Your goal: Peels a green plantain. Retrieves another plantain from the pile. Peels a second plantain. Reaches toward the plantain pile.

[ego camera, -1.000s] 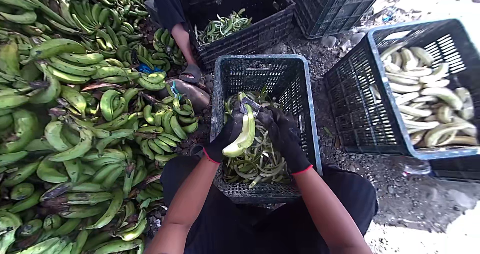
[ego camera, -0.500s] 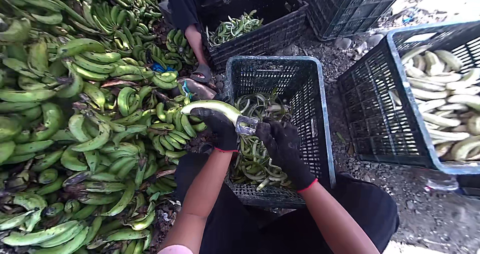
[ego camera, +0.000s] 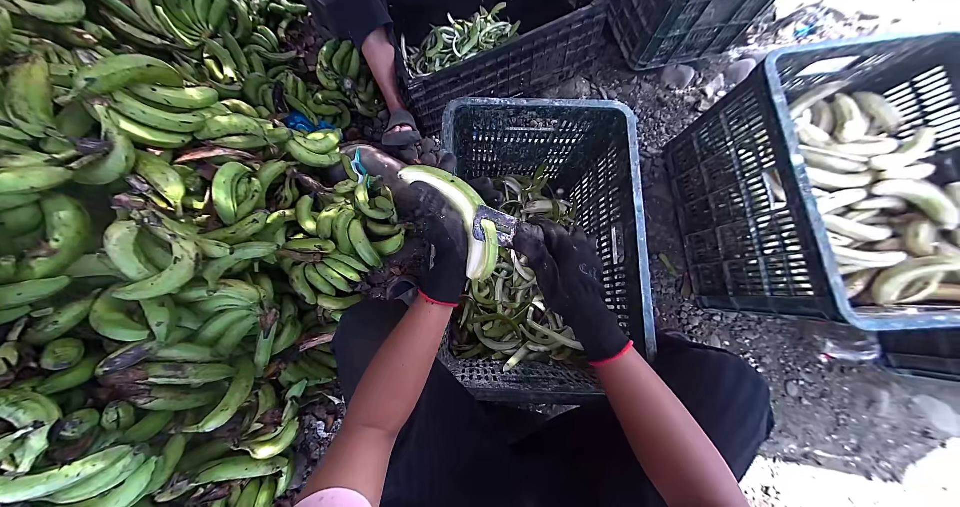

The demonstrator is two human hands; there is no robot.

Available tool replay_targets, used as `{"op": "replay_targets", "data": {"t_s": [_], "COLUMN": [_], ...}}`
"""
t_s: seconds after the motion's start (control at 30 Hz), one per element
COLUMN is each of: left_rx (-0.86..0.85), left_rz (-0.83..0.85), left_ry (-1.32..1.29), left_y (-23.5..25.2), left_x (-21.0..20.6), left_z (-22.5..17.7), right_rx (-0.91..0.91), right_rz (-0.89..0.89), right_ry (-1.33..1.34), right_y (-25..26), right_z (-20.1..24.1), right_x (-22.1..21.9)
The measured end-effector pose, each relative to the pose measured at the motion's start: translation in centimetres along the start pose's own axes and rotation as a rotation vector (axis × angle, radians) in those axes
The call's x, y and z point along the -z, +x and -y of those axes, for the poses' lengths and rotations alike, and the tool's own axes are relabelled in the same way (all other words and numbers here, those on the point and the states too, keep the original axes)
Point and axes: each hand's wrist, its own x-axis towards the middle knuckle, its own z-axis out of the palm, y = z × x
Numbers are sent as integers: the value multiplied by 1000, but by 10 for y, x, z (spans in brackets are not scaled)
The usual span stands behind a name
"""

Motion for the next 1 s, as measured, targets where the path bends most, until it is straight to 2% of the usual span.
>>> {"op": "replay_targets", "data": {"t_s": [0.07, 0.17, 0.23, 0.33, 0.43, 0.5, 0.53, 0.6, 0.67, 0.7, 0.77, 0.9, 1.0], "left_rx": [69, 172, 208, 253, 421, 497, 507, 531, 513, 491, 511, 710, 684], "left_rz": [55, 44, 89, 439, 850, 926, 871, 629, 352, 294, 245, 105, 94], "left_ry": [60, 165, 285, 684, 869, 860, 809, 614, 309, 207, 65, -377, -511], "left_y": [4, -4, -11, -28, -39, -45, -45, -40, -36, -37, -45, -41, -38], "left_x": [7, 1, -3, -3, -9, -12, -9, -6, -12, -9, 2, 7, 7], "left_z": [12, -3, -8, -18, -30, -27, -19, -7, 0, -3, -6, -2, -8], "right_rx": [20, 67, 44, -109, -176, -242, -254, -238, -171, -98, 71, 372, 450], "right_rz": [-75, -180, -176, -14, 94, 127, 106, 64, 40, 23, -99, -365, -492], "right_ry": [-104, -204, -182, -49, 76, 111, 142, 188, 139, 89, -30, -143, -160], "right_y": [-2, -3, -2, 5, 21, 29, 30, 26, 11, 1, -7, -14, -13], "right_z": [-4, -5, -7, -14, -28, -34, -36, -38, -35, -31, -25, -31, -36], "right_x": [2, 3, 5, 19, 28, 29, 27, 23, 18, 16, 9, -5, -12]}}
